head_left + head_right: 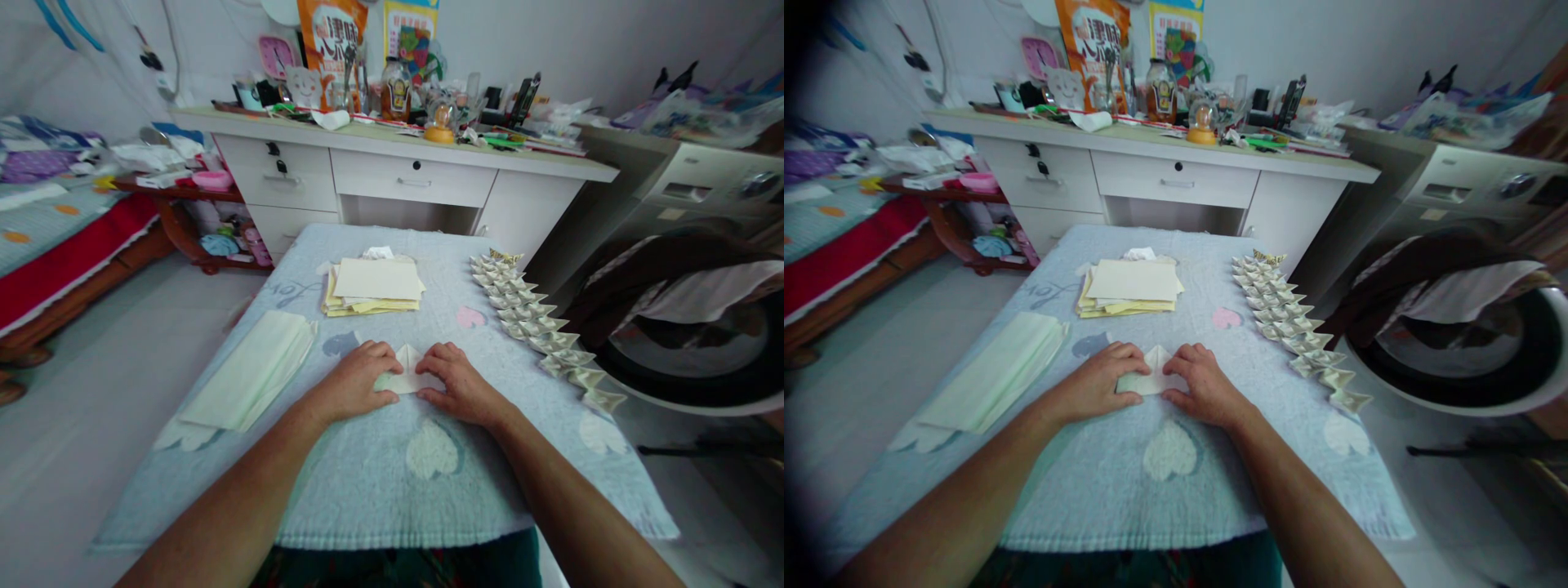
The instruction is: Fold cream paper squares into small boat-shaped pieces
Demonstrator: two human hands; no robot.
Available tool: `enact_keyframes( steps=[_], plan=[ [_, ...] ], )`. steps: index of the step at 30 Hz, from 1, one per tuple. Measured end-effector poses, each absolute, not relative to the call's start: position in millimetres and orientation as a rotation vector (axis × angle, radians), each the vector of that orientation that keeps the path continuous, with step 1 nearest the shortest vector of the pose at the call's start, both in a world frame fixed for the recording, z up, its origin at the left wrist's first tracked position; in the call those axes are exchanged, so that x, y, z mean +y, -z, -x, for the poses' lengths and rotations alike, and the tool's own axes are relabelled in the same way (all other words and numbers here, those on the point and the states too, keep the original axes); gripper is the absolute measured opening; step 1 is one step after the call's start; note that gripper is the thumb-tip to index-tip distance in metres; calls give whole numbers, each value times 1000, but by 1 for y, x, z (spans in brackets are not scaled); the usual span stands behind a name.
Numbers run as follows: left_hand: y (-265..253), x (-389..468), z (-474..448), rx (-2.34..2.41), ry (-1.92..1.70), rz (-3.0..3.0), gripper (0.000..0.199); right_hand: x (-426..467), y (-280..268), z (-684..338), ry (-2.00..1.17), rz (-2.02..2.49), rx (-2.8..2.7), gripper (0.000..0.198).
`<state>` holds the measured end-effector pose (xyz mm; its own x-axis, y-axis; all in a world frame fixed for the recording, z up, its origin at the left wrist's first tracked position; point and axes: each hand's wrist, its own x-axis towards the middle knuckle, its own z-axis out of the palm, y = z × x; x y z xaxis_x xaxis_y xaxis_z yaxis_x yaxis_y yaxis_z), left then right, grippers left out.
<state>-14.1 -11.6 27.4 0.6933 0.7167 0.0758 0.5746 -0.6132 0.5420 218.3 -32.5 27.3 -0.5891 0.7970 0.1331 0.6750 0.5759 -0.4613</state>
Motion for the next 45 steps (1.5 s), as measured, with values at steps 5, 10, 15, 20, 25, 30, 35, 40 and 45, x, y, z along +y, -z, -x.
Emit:
enact_keyframes(
  steps=[5,10,15,20,25,30,35,40,45],
  plan=[
    [-29,-11,14,991,-390,-2393,33,-32,-27,-219,-557,1203,-2473,27],
    [-30,-11,15,986,-391,-2396,32,-33,-25,-216,-520,1254,-2451,28],
    [-27,-11,15,990,-398,-2402,33,-33,-25,-213,-494,1266,-2456,25],
    [-26,-13,12,1036,-406,-2419,33,-33,-25,-212,-440,1239,-2460,19],
    [-30,-16,9,1061,-410,-2471,24,-33,-26,-209,-319,1227,-2504,19],
    [-32,-17,7,1050,-411,-2486,22,-32,-26,-206,-274,1212,-2530,22],
    [-27,-17,6,1081,-408,-2525,21,-33,-21,-205,-319,1209,-2495,11],
    [-23,-16,6,1096,-410,-2544,18,-30,-16,-206,-329,1210,-2443,15],
    [-23,-15,5,1149,-380,-2516,18,-28,-14,-207,-358,1216,-2407,15]
  ],
)
